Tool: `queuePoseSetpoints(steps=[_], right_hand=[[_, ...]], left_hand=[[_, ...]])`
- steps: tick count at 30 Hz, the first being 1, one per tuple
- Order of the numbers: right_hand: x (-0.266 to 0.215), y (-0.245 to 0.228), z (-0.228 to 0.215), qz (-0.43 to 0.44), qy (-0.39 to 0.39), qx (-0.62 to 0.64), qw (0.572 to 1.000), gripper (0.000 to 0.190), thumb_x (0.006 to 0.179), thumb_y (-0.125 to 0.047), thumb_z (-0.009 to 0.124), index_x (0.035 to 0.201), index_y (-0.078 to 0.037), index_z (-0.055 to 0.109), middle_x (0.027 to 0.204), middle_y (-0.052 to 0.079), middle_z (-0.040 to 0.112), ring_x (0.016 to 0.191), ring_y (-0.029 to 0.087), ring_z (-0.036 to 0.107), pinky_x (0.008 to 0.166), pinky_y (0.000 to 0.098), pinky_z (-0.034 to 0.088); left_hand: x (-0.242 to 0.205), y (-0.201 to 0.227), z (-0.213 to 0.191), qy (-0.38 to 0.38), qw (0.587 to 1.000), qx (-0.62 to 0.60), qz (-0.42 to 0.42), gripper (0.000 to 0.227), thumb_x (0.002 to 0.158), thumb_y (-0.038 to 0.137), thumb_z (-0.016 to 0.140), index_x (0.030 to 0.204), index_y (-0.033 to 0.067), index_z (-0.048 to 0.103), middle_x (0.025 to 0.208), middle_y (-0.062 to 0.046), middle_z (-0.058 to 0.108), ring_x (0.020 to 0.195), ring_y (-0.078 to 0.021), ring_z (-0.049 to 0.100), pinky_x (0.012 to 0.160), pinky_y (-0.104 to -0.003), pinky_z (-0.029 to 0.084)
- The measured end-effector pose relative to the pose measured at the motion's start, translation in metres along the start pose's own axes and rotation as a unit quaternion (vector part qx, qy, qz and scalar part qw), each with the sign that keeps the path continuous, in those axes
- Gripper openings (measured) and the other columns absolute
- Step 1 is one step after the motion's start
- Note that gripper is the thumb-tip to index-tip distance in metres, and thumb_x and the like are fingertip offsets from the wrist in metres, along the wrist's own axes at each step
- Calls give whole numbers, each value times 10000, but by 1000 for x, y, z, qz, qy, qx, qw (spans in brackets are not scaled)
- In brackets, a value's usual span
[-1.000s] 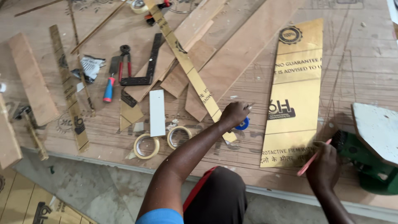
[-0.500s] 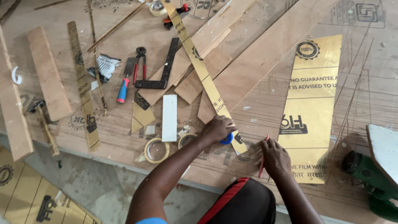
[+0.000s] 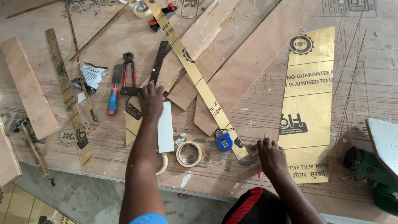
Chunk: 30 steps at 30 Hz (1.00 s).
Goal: The person measures and marks a wooden plank using a tape measure and pencil, then cuts the plank with a circular saw. They repeat the measuring, marking, and cutting process on the same plank.
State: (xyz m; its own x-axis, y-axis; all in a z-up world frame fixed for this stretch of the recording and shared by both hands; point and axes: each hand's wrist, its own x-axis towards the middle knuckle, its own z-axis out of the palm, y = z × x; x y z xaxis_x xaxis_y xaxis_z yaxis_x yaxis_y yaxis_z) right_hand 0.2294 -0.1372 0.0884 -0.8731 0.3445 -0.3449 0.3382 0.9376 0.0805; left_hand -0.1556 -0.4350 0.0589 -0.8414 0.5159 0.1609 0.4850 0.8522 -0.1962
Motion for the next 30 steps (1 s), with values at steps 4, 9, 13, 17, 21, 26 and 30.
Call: queuePoseSetpoints(steps=[4, 9, 13, 17, 21, 26, 30], right_hand=[[-10, 5, 1, 6, 52, 45, 998, 444, 798, -113, 786, 1164, -93, 536, 1221, 98, 598, 1215, 257, 618, 836, 386, 610], [-10, 2, -3, 10, 21, 50, 998, 499, 769, -99, 807, 1182, -90, 526, 1234, 99, 585, 1222, 261, 608, 793, 361, 632], [-8, 4, -1, 6, 16, 54, 998, 529, 761, -82, 820, 1197, -81, 521, 1233, 106, 578, 1203, 263, 615, 811, 362, 629], [-11, 5, 3, 2, 37, 71, 997, 528, 745, -69, 818, 1184, -89, 526, 1252, 116, 571, 1205, 283, 609, 802, 380, 627], [-13, 7, 3, -3, 50, 75, 996, 493, 783, -62, 794, 1199, -83, 530, 1276, 126, 574, 1210, 291, 612, 796, 385, 629], [-13, 6, 0, 4, 30, 74, 997, 602, 739, -85, 820, 1259, -82, 517, 1304, 111, 562, 1265, 280, 580, 860, 379, 617], [-16, 12, 7, -6, 69, 86, 994, 616, 785, -57, 790, 1335, -99, 515, 1374, 105, 552, 1300, 262, 565, 839, 372, 627]], left_hand=[[-1, -26, -28, -86, 994, -7, -71, 583, 946, 451, 674, 1486, 284, 533, 1478, -205, 482, 1269, -437, 518, 1045, -632, 433], [14, 4, -38, -68, 986, -15, -151, 669, 849, 544, 688, 1296, 52, 620, 1375, -229, 551, 1249, -370, 556, 935, -486, 515], [-5, 134, -42, -148, 896, -392, -147, 630, 809, 596, 703, 1125, 61, 600, 1006, -161, 731, 937, -341, 723, 826, -512, 572], [-15, 203, -63, -75, 894, -414, -157, 830, 693, 519, 873, 1255, 52, 477, 1120, -160, 694, 996, -355, 700, 814, -517, 562], [1, 232, -79, -35, 890, -397, -221, 898, 677, 435, 911, 1340, 55, 438, 1201, -194, 645, 1067, -375, 678, 828, -510, 574], [6, 252, -76, -2, 924, -317, -214, 1118, 645, 331, 900, 1520, 33, 270, 1214, -254, 538, 1095, -423, 597, 834, -561, 541], [23, 235, -40, 64, 909, -321, -258, 901, 816, 131, 764, 1582, 67, 295, 1272, -256, 511, 1099, -417, 630, 868, -497, 598]])
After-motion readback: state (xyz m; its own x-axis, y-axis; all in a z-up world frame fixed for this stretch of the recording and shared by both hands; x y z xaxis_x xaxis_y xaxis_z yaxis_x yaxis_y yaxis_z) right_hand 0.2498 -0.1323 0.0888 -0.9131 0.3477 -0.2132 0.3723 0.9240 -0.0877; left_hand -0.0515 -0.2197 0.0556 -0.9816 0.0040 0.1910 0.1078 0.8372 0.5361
